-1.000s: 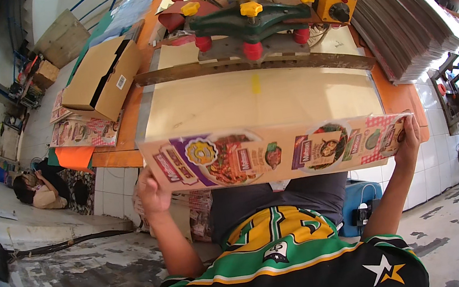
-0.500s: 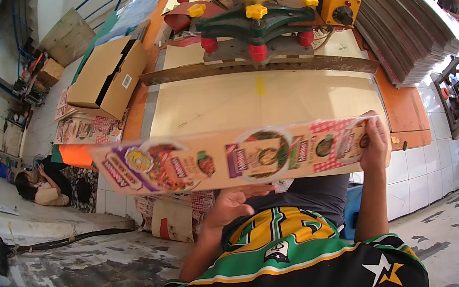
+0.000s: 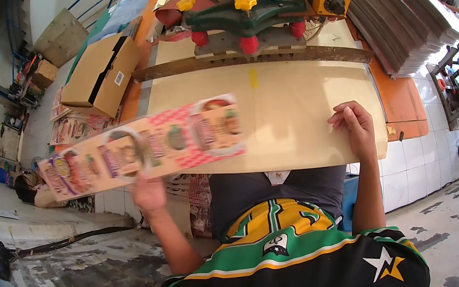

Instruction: The person aligns the edges of printed plastic film and places them under a heat-sealer bar to seal the bags before stacking them.

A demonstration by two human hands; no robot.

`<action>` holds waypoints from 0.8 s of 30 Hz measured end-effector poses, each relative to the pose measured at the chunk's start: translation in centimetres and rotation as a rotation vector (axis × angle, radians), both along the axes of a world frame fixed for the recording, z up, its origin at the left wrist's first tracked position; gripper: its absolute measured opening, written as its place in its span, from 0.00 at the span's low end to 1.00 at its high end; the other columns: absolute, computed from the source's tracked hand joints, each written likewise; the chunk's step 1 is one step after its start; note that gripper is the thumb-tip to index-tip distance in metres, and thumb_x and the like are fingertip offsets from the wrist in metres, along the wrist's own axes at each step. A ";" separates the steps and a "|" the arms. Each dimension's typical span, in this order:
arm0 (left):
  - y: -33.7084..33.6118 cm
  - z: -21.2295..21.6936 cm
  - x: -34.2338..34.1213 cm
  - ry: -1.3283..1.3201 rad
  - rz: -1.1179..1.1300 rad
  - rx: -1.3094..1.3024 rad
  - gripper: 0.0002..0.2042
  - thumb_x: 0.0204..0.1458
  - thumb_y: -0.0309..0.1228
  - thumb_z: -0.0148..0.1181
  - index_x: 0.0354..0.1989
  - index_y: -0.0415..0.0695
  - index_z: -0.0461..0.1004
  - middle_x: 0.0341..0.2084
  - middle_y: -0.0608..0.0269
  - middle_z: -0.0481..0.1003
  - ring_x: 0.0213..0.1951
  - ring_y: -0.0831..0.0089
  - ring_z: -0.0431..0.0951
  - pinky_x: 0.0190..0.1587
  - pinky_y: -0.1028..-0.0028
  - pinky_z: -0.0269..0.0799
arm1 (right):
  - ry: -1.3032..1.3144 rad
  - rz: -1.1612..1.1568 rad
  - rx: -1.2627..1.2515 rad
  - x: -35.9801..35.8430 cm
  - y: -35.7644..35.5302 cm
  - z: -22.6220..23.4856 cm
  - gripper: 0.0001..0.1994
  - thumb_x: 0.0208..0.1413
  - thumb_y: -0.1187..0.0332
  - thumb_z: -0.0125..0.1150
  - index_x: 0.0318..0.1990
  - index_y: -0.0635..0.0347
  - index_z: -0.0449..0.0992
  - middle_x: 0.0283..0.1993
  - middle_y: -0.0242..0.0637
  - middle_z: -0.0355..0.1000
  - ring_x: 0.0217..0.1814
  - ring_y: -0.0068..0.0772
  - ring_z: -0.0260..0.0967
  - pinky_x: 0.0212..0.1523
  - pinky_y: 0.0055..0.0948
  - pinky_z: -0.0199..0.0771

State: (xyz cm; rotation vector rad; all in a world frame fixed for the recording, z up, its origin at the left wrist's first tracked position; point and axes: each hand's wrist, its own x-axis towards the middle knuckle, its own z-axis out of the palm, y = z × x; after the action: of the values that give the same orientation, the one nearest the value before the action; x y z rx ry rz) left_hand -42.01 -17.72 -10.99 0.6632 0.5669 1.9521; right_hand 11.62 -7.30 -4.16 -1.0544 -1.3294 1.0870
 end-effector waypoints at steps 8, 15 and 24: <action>-9.1 0.6 -12.3 0.025 0.526 -0.073 0.30 0.60 0.38 0.58 0.69 0.40 0.63 0.62 0.53 0.70 0.62 0.57 0.72 0.63 0.51 0.67 | 0.009 0.017 -0.014 -0.3 0.0 0.3 0.13 0.70 0.63 0.54 0.45 0.65 0.77 0.33 0.37 0.80 0.34 0.21 0.72 0.40 0.23 0.72; -14.0 -10.7 -13.8 -0.118 0.712 -0.839 0.26 0.60 0.47 0.60 0.60 0.41 0.68 0.37 0.54 0.77 0.28 0.66 0.76 0.27 0.67 0.72 | -0.003 0.039 -0.021 -0.9 0.2 0.3 0.11 0.70 0.65 0.54 0.45 0.67 0.75 0.34 0.37 0.78 0.35 0.20 0.71 0.40 0.22 0.70; -14.1 -24.5 -13.9 -0.165 0.438 -1.071 0.15 0.63 0.35 0.62 0.54 0.42 0.71 0.14 0.67 0.65 0.13 0.73 0.60 0.21 0.67 0.62 | 0.024 0.036 -0.020 -0.6 0.2 0.2 0.11 0.69 0.65 0.56 0.45 0.65 0.77 0.33 0.36 0.79 0.35 0.20 0.72 0.40 0.22 0.71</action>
State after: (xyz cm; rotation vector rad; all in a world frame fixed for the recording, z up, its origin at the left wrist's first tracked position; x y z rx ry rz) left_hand -55.87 -31.86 -35.46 -0.3226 1.5683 1.7036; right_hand 11.04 -7.09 -3.95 -1.0324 -1.3255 1.1385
